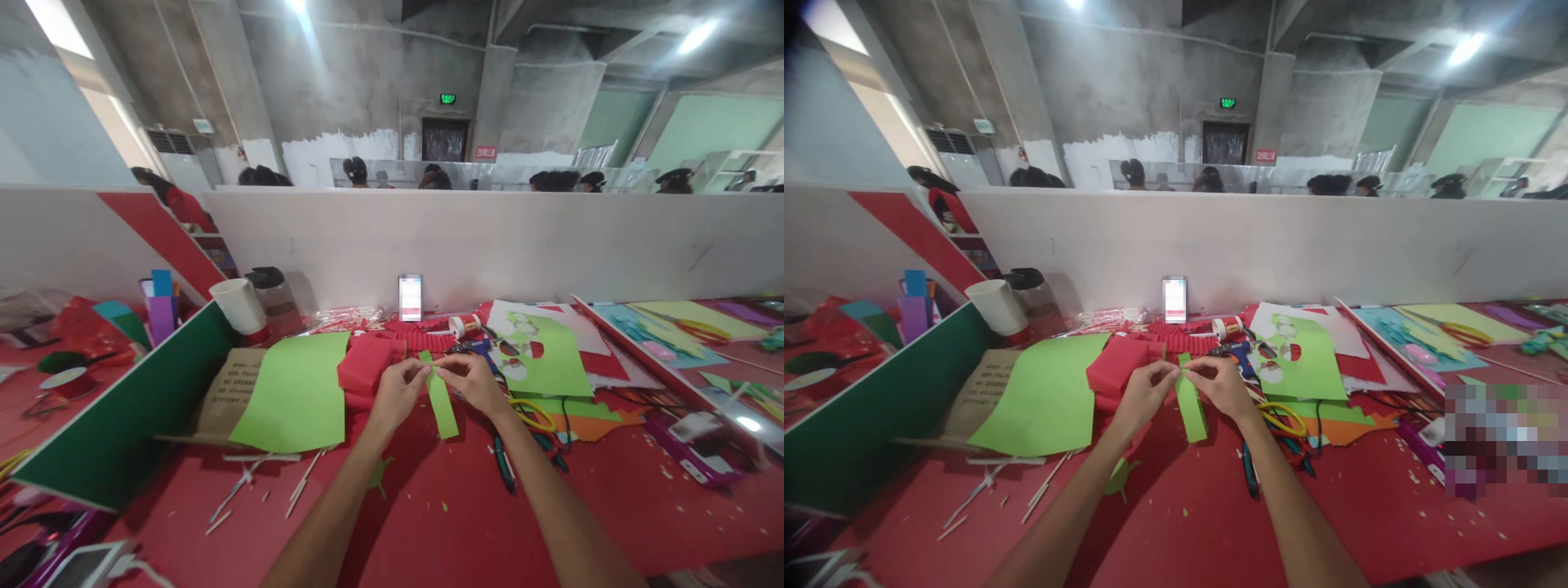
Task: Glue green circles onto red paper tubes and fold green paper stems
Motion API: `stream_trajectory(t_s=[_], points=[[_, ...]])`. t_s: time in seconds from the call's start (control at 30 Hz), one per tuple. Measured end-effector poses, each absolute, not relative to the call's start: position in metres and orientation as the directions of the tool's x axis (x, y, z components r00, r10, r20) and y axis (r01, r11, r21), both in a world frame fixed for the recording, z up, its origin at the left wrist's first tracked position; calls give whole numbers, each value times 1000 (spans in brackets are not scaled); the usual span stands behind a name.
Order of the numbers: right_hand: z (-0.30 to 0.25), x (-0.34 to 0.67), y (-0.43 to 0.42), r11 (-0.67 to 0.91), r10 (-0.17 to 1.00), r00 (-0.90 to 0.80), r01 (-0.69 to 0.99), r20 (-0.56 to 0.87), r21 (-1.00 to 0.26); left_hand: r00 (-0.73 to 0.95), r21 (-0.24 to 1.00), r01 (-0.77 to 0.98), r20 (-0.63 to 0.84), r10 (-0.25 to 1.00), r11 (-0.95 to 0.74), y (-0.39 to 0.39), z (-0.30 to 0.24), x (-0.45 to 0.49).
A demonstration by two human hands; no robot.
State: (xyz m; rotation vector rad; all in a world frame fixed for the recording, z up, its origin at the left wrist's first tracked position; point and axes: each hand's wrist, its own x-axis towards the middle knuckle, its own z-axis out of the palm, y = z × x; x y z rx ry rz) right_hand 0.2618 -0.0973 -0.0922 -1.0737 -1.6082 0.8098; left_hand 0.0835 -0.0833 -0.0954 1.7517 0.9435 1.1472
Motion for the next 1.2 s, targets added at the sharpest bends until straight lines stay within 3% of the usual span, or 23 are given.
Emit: stream_trajectory(t_s=[0.4, 0.77, 0.97, 1.2], points=[[-92, 261, -97, 403, 915, -148, 290, 375, -868, 307, 866, 263, 343, 888, -426, -84, -97, 84], [-94, 262, -95, 290, 956, -86, 147, 280, -946, 327, 961, -34, 272, 905, -276, -83, -99, 86], [-89, 262, -98, 233, 972, -68, 133, 226, -963, 323, 950, -80, 311, 894, -301, -84, -99, 86], [-90, 263, -97, 261, 964, -106, 184, 245, -947, 263, 960, -10, 271, 926, -279, -83, -96, 86]])
